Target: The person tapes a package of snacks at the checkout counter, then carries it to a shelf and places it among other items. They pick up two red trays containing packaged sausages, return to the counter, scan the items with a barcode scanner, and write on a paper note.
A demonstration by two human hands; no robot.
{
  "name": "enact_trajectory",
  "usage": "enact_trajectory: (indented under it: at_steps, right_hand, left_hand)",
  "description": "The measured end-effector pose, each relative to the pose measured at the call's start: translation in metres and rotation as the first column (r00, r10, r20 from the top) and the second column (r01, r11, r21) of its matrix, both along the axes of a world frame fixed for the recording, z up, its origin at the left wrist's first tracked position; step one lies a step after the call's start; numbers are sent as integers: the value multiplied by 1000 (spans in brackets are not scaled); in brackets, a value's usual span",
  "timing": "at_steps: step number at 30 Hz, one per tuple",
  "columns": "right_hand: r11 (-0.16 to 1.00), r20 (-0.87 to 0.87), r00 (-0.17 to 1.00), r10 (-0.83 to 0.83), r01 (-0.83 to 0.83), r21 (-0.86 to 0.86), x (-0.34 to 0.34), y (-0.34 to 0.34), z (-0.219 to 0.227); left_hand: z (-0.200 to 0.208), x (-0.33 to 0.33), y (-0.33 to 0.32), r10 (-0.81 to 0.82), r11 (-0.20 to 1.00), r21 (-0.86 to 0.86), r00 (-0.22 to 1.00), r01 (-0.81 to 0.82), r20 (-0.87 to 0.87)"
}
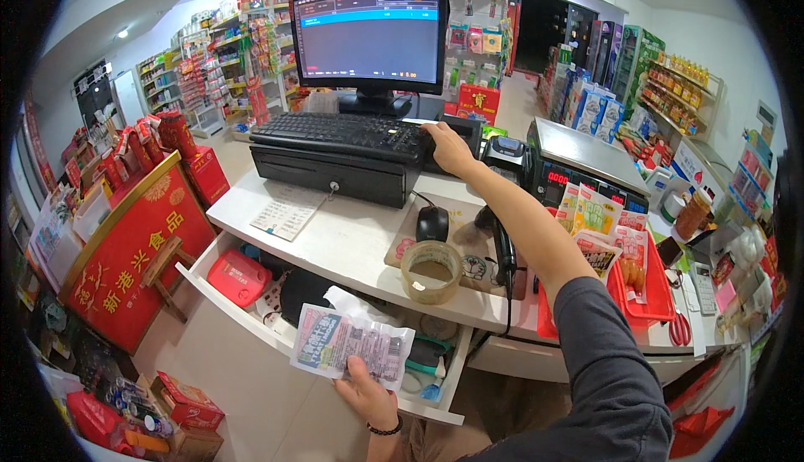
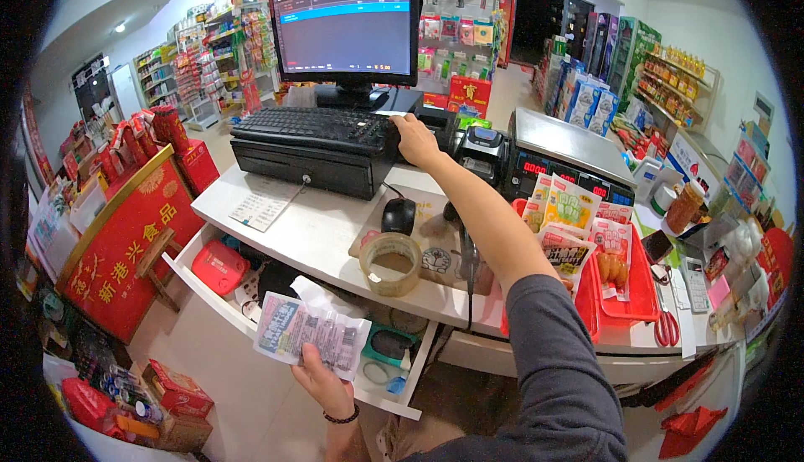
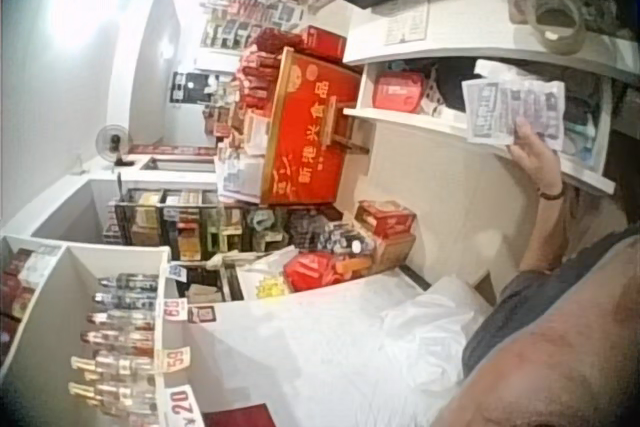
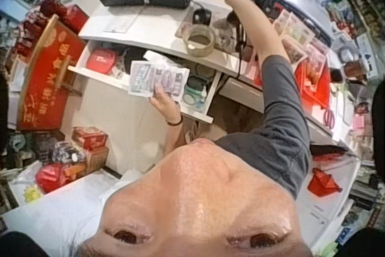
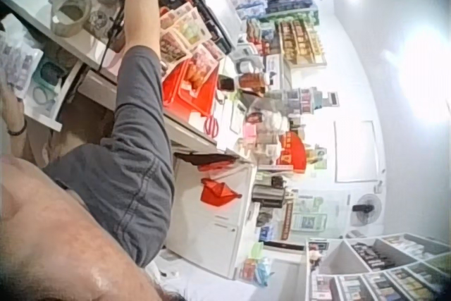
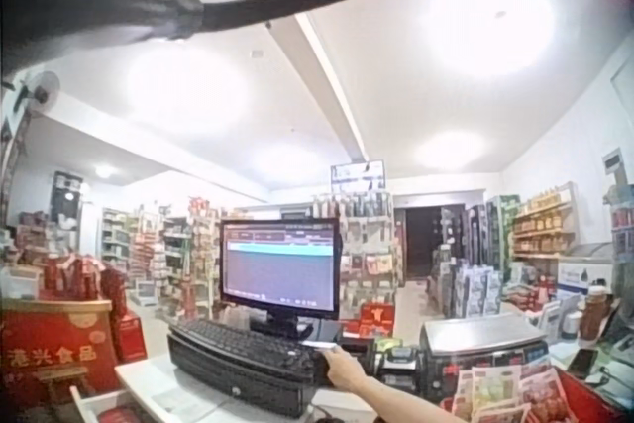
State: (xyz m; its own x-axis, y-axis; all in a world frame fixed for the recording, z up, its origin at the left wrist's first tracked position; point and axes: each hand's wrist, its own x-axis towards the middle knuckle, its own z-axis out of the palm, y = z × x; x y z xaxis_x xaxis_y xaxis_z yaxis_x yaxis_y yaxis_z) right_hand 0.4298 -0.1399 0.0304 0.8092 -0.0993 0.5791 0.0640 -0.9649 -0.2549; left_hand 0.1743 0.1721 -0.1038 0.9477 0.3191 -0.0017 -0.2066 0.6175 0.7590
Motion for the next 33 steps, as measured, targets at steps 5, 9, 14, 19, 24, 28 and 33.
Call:
enact_trajectory:
  at_steps: [5, 9, 14, 19, 24, 28, 33]
  right_hand:
    - [998, -23, 1000, 6, -8, -70, -2, 0, 1]
    - [992, -80, 995, -60, 50, -115, -6, 0, 6]
    - [1000, 87, 996, -20, 21, -6, -37, -10, 9]
    - [941, -111, 961, -252, 270, 203, -109, -17, 4]
    - [718, -549, 788, -278, 550, 426, -165, -5, -20]
    - [401, -554, 831, 55, 489, 774, -172, 5, -43]
    - [-14, -378, 896, 233, 392, 920, -187, 13, -25]
  left_hand:
    - [3, -1, 1, -28, 1000, -1, 1000, 28, 6]
    - [1, 1, 2, -45, 999, 9, 996, 44, 77]
    - [9, 1, -2, -11, 1000, 0, 998, 11, 56]
    - [9, 1, 0, -32, 999, 9, 999, 31, 29]
    - [13, 3, 0, -128, 990, -45, 987, 133, 93]
    - [0, 8, 1, -97, 995, -24, 992, 99, 82]
    - [5, 3, 4, -153, 988, 54, 976, 146, 153]
